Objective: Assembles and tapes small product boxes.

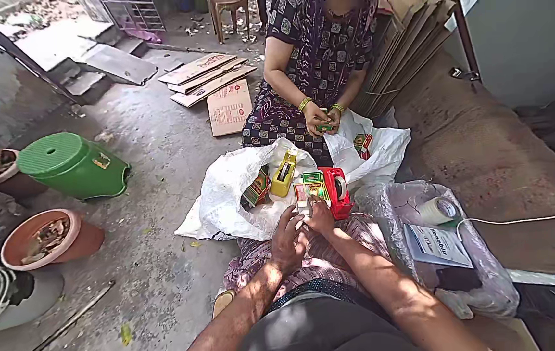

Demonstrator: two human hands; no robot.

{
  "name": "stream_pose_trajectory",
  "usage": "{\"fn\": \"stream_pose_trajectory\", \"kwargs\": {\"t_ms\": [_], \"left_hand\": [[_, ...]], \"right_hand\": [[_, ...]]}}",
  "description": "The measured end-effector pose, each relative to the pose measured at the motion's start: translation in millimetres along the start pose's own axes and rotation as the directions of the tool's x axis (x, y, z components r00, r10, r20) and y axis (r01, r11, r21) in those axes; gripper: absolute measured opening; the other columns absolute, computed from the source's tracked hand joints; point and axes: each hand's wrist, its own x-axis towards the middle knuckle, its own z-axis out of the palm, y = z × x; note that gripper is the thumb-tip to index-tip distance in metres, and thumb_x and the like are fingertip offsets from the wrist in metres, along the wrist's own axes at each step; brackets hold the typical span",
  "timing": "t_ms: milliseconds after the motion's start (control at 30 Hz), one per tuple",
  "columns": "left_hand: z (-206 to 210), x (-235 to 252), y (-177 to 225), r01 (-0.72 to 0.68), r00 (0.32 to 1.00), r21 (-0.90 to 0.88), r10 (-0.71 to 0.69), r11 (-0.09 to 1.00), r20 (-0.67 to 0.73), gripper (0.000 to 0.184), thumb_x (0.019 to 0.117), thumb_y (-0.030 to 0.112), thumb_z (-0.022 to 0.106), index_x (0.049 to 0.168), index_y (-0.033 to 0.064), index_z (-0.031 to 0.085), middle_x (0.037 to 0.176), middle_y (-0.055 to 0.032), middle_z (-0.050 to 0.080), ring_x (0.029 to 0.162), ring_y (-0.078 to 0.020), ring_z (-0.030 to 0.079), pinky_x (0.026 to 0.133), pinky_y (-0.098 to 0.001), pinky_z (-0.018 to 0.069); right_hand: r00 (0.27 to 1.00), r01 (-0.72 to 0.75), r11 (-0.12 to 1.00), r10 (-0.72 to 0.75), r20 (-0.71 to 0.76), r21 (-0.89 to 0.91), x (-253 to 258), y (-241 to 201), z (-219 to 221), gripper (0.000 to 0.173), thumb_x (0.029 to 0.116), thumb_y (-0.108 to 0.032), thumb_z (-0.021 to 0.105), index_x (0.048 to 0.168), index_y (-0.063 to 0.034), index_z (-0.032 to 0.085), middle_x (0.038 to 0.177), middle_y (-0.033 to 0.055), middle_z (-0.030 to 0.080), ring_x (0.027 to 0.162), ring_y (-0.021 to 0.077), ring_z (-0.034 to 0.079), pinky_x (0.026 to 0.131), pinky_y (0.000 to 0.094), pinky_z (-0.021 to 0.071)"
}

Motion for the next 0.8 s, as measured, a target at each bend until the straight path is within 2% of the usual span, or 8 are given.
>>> {"fn": "stream_pose_trajectory", "kwargs": {"t_ms": [100, 267, 367, 500, 567, 600, 700, 800], "left_hand": [[-1.2, -0.4, -7.0, 0.064, 0.995, -0.026, -0.061, 0.998, 0.073, 0.034, 0.0906, 0.006, 0.063, 0.124, -0.0008, 0.065, 0.141, -0.0205, 0.058, 0.099, -0.0194, 0.072, 0.077, -0.032, 0.063], [-2.8, -1.8, -18.7, 0.145, 0.989, -0.036, -0.144, 0.989, 0.027, 0.032, 0.0923, 0.006, 0.061, 0.124, 0.0002, 0.067, 0.124, -0.0132, 0.069, 0.085, -0.0136, 0.072, 0.073, -0.0303, 0.0636], [-3.3, -1.5, -18.3, 0.215, 0.974, -0.021, -0.213, 0.976, 0.079, 0.028, 0.0938, 0.01, 0.061, 0.119, 0.0037, 0.07, 0.112, -0.0082, 0.073, 0.08, -0.0112, 0.072, 0.073, -0.0302, 0.0633], [-5.1, 0.5, -15.2, 0.301, 0.939, -0.038, -0.289, 0.953, 0.186, 0.023, 0.0939, 0.011, 0.061, 0.113, 0.006, 0.073, 0.106, -0.0059, 0.075, 0.079, -0.0103, 0.072, 0.071, -0.0299, 0.063], [-6.9, 1.5, -14.2, 0.372, 0.903, -0.061, -0.346, 0.926, 0.253, 0.025, 0.0939, 0.013, 0.062, 0.115, 0.0068, 0.072, 0.11, -0.0045, 0.075, 0.08, -0.0103, 0.072, 0.073, -0.0306, 0.0631], [-7.6, 2.0, -13.4, 0.43, 0.876, -0.098, -0.388, 0.898, 0.287, 0.026, 0.0937, 0.013, 0.063, 0.118, 0.0059, 0.071, 0.111, -0.0049, 0.074, 0.081, -0.0111, 0.072, 0.074, -0.0314, 0.063], [-7.4, 7.4, -6.3, 0.696, 0.717, -0.351, -0.588, 0.626, 0.374, 0.044, 0.0978, 0.016, 0.068, 0.136, -0.0032, 0.057, 0.112, -0.013, 0.073, 0.086, -0.0213, 0.075, 0.077, -0.0372, 0.0644], [-12.9, 14.8, -1.9, 0.806, 0.522, -0.549, -0.702, 0.221, 0.485, 0.058, 0.1061, 0.028, 0.056, 0.154, 0.0022, 0.035, 0.124, -0.0209, 0.068, 0.101, -0.0329, 0.073, 0.083, -0.047, 0.063]], "right_hand": [[0.999, -0.008, 0.998, 0.011, 0.035, -0.064, -0.7, -2.2, 1.1, 0.076, 0.0828, -0.06, 0.066, 0.137, -0.0073, 0.063, 0.153, 0.0142, 0.051, 0.146, 0.0325, 0.042, 0.119, 0.0493, 0.034], [0.999, -0.022, 0.999, 0.02, 0.035, 0.044, -10.0, -15.0, -12.1, 0.059, 0.0969, -0.053, 0.049, 0.129, -0.0078, 0.07, 0.148, 0.0135, 0.057, 0.143, 0.0297, 0.048, 0.118, 0.0465, 0.0371], [1.0, 0.015, 0.995, -0.017, 0.018, 0.103, -14.3, -9.9, -18.7, 0.049, 0.1024, -0.041, 0.042, 0.127, -0.012, 0.073, 0.132, 0.0148, 0.068, 0.127, 0.0327, 0.061, 0.107, 0.0516, 0.0466], [0.997, -0.07, 0.966, 0.063, 0.038, 0.248, -18.3, -5.6, -26.5, 0.045, 0.0995, -0.045, 0.052, 0.116, -0.0099, 0.076, 0.118, 0.0147, 0.072, 0.116, 0.0311, 0.066, 0.102, 0.0524, 0.0491], [0.993, -0.073, 0.941, 0.099, -0.065, 0.33, -21.3, -2.1, -26.2, 0.041, 0.0976, -0.04, 0.06, 0.102, -0.0018, 0.074, 0.103, 0.0184, 0.072, 0.102, 0.0333, 0.068, 0.093, 0.0543, 0.0517], [0.982, -0.04, 0.933, 0.102, -0.158, 0.358, -24.8, -0.9, -26.0, 0.035, 0.098, -0.033, 0.06, 0.105, -0.0028, 0.076, 0.106, 0.0164, 0.074, 0.105, 0.0306, 0.07, 0.095, 0.0525, 0.0529], [0.895, 0.171, 0.883, 0.046, -0.444, 0.436, -39.9, -5.6, -38.2, 0.026, 0.0983, -0.011, 0.059, 0.116, -0.0062, 0.077, 0.122, 0.0091, 0.074, 0.118, 0.0193, 0.069, 0.107, 0.0395, 0.0525], [0.795, 0.499, 0.699, -0.134, -0.592, 0.512, -66.5, -16.4, -58.9, 0.023, 0.0851, 0.005, 0.062, 0.098, -0.002, 0.078, 0.115, 0.0105, 0.076, 0.113, 0.0204, 0.072, 0.101, 0.0384, 0.0589]]}}
